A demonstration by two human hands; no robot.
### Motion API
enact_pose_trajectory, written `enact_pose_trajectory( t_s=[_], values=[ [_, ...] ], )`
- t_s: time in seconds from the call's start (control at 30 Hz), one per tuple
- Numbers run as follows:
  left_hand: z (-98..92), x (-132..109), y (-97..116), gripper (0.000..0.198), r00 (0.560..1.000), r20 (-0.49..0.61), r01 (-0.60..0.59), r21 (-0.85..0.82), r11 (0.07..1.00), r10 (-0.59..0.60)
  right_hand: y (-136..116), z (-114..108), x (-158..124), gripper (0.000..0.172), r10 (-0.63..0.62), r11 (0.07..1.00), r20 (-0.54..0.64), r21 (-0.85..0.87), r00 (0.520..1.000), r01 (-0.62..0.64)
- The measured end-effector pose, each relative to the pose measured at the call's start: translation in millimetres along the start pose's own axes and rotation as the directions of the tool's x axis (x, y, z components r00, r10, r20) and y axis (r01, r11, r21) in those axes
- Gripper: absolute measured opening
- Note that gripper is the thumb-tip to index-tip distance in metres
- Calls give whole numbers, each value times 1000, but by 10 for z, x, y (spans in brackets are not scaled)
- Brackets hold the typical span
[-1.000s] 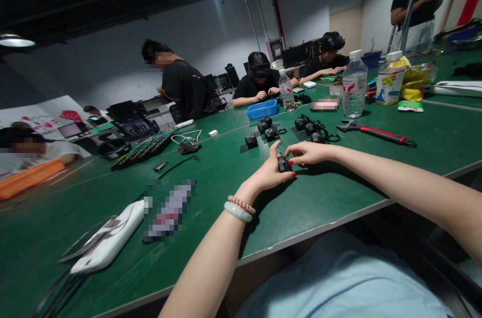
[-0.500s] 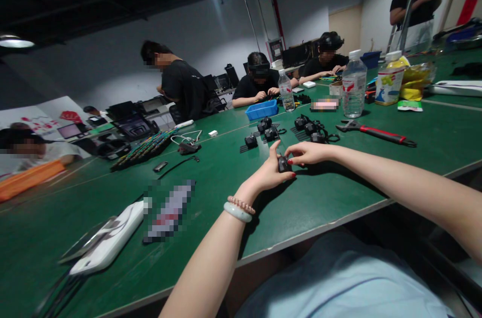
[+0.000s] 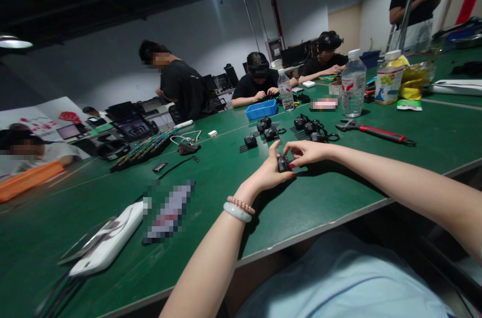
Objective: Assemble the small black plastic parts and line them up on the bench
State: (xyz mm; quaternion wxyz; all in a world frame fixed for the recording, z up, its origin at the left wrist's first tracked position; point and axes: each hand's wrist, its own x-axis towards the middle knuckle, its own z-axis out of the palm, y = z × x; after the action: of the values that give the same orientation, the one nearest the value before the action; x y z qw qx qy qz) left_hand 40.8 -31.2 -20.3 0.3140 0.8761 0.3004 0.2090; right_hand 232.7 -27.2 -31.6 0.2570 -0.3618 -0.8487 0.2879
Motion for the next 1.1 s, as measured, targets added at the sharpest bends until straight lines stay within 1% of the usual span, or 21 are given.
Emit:
enact_pose_trajectory(
  t_s=[0.17,0.37,0.63,1.1],
  values=[
    [5,6,-17,92,1000,-6,-14,12,1000,14,-36,14,-16,42,-37,999,-9,17,999,37],
    [6,11,-13,92,1000,11,-13,18,1000,13,-75,23,-22,42,-34,999,-28,-4,999,34],
    [0,6,-3,92,1000,-2,-8,13,1000,8,-87,17,-22,42,-17,999,-33,-48,999,16],
    [-3,5,-2,92,1000,8,-10,37,999,10,-85,12,-29,41,-21,998,-19,-52,1000,20]
  ],
)
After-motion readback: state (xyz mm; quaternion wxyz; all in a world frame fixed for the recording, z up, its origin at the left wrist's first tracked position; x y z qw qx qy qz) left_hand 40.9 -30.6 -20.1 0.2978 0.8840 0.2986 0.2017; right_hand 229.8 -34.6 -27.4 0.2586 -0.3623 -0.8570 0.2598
